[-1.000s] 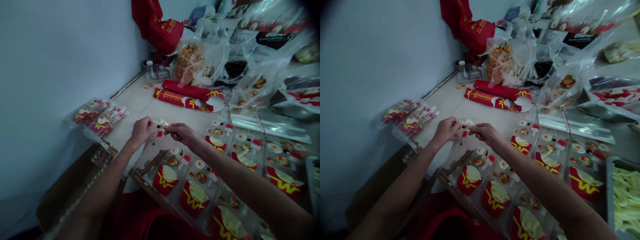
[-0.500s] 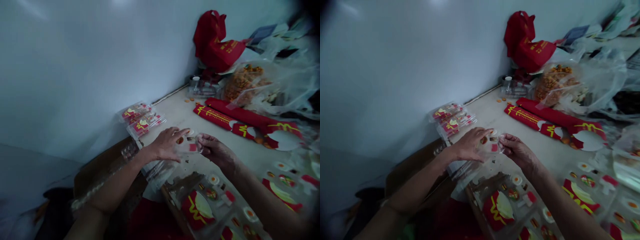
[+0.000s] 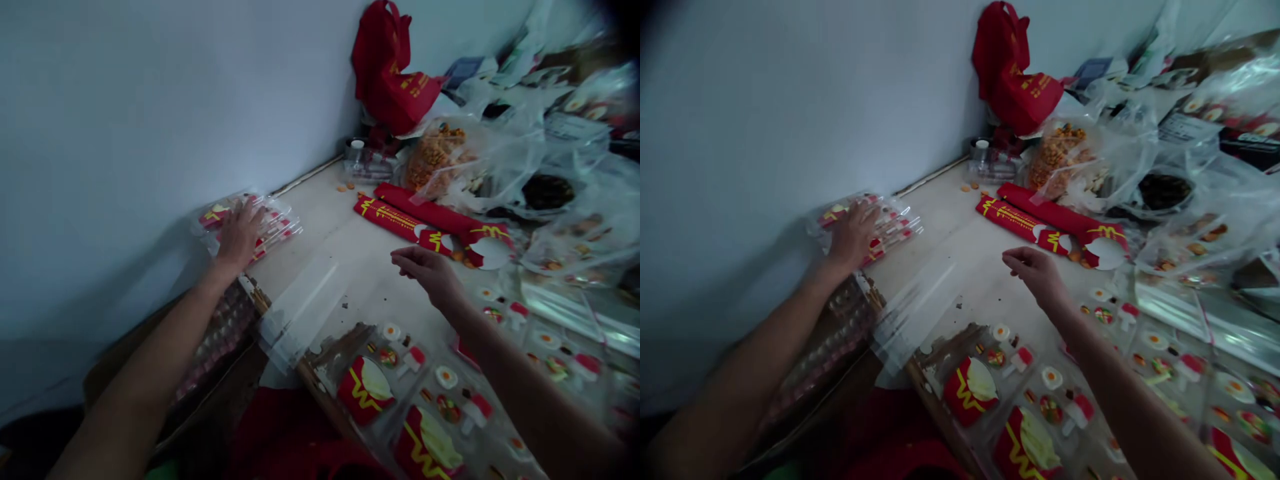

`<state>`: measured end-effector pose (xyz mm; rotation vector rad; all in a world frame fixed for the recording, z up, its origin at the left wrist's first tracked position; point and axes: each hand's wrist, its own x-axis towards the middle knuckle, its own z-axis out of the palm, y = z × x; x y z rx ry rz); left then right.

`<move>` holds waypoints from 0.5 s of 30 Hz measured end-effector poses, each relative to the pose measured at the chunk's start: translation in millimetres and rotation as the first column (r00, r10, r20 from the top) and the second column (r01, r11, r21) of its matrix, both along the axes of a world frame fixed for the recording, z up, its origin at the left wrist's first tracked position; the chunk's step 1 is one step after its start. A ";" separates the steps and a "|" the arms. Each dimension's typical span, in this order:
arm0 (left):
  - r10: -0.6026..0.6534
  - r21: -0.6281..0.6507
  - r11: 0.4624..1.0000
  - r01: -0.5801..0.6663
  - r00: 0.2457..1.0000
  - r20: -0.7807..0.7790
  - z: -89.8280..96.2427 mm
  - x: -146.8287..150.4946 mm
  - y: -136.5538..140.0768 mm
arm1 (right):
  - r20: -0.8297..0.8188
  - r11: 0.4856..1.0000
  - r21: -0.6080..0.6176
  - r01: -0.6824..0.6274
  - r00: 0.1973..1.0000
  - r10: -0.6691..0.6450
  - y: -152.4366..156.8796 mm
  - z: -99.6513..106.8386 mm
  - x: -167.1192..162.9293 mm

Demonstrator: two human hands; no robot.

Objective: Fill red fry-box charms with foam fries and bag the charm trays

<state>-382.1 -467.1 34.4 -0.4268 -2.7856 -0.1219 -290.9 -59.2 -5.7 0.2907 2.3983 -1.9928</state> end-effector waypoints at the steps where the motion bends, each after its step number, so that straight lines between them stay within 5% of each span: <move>1: -0.026 -0.006 1.000 0.026 0.996 -0.080 -8.7 13.1 14.1 | -0.038 0.995 0.093 0.018 0.999 -0.015 11.5 -2.0 7.3; 3: -0.097 -0.020 0.995 0.095 0.993 -0.072 -27.4 37.1 46.2 | -0.077 0.975 0.215 0.059 0.996 -0.044 31.2 -2.6 22.1; 5: -0.083 0.017 0.997 0.081 0.991 0.104 -45.1 49.8 75.1 | -0.086 0.957 0.285 0.051 0.996 -0.027 43.7 3.2 38.7; 8: 0.088 0.062 0.991 -0.120 0.923 0.374 -64.6 42.0 98.6 | -0.021 0.886 0.403 -0.230 0.965 0.260 43.1 20.3 68.4; 11: 0.079 0.149 0.971 -0.185 0.843 0.533 -73.6 21.3 100.6 | 0.035 0.647 0.512 -0.565 0.766 0.642 21.5 35.6 100.0; 15: -0.011 0.340 0.929 -0.147 0.906 0.423 -73.5 12.0 96.6 | 0.074 0.362 0.675 -0.643 0.547 0.834 -16.5 36.4 130.6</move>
